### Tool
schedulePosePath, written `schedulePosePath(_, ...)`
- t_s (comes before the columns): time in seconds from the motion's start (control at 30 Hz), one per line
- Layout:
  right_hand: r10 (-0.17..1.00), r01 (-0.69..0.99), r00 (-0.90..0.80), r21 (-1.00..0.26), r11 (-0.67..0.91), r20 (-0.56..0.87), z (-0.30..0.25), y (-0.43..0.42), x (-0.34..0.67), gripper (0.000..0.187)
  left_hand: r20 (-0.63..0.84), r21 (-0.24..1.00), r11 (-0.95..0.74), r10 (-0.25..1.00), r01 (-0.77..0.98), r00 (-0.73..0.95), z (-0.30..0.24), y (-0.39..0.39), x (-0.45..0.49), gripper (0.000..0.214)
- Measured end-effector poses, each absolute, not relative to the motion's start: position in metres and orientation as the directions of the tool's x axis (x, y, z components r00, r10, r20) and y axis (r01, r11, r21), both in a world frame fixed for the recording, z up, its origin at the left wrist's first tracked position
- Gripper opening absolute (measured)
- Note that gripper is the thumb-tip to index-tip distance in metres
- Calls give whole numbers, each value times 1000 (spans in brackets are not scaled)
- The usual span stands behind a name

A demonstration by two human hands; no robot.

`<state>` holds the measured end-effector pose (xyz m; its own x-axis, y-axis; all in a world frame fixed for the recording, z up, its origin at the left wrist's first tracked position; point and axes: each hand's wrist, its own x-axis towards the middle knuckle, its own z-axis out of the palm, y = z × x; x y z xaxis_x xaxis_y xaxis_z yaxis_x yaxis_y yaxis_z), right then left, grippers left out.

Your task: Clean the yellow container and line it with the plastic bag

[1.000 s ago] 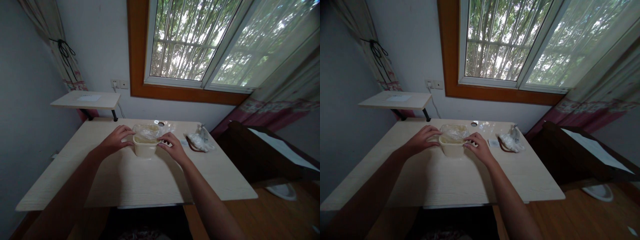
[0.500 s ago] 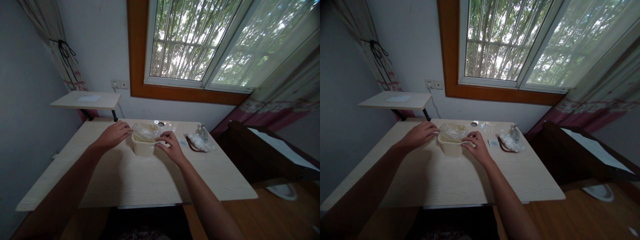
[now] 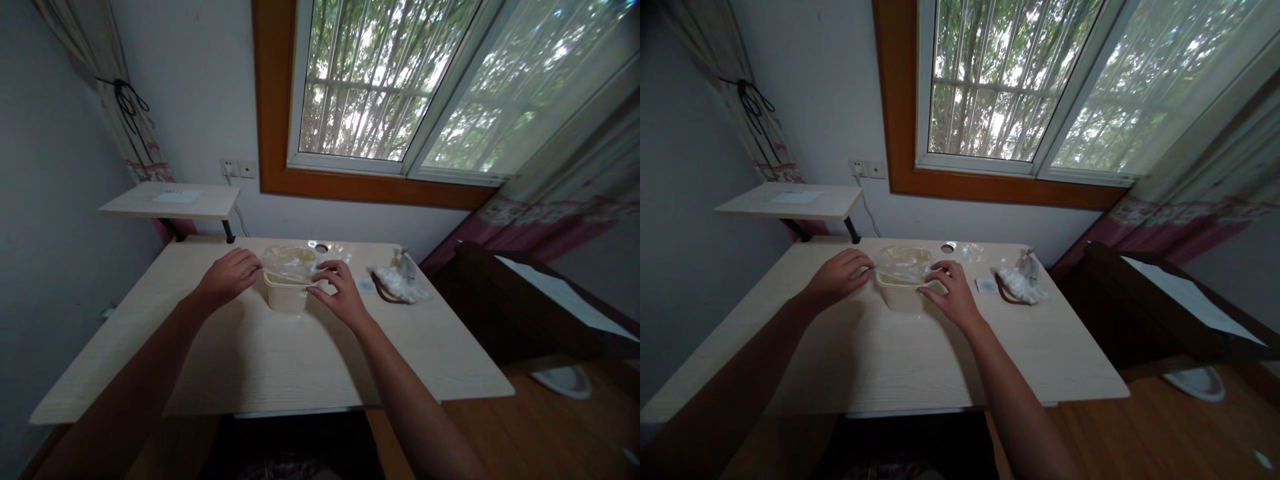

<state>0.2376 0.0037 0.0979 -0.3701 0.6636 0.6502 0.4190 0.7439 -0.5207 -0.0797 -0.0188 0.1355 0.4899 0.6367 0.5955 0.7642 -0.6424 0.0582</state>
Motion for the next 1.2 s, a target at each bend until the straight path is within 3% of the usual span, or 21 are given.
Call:
schedulePosePath(0.33, 642, 408, -384, -501, 763, 664, 100, 4, 235, 17, 573, 140, -719, 619, 681, 536, 118, -36, -87, 13)
schedulePosePath(0.73, 631, 296, -387, -557, 776, 672, 96, 2, 239, 15, 451, -43, -699, 624, 713, 639, 109, -42, -74, 13)
schedulePosePath(1.0, 644, 320, -351, -559, 765, 680, 95, -2, 251, 12, 466, 0, -706, 627, 708, 624, 102, -40, -77, 18)
schedulePosePath(1.2, 645, 395, -381, -514, 761, 662, 80, -2, 258, 13, 460, -34, -695, 627, 718, 629, 103, -37, -74, 17)
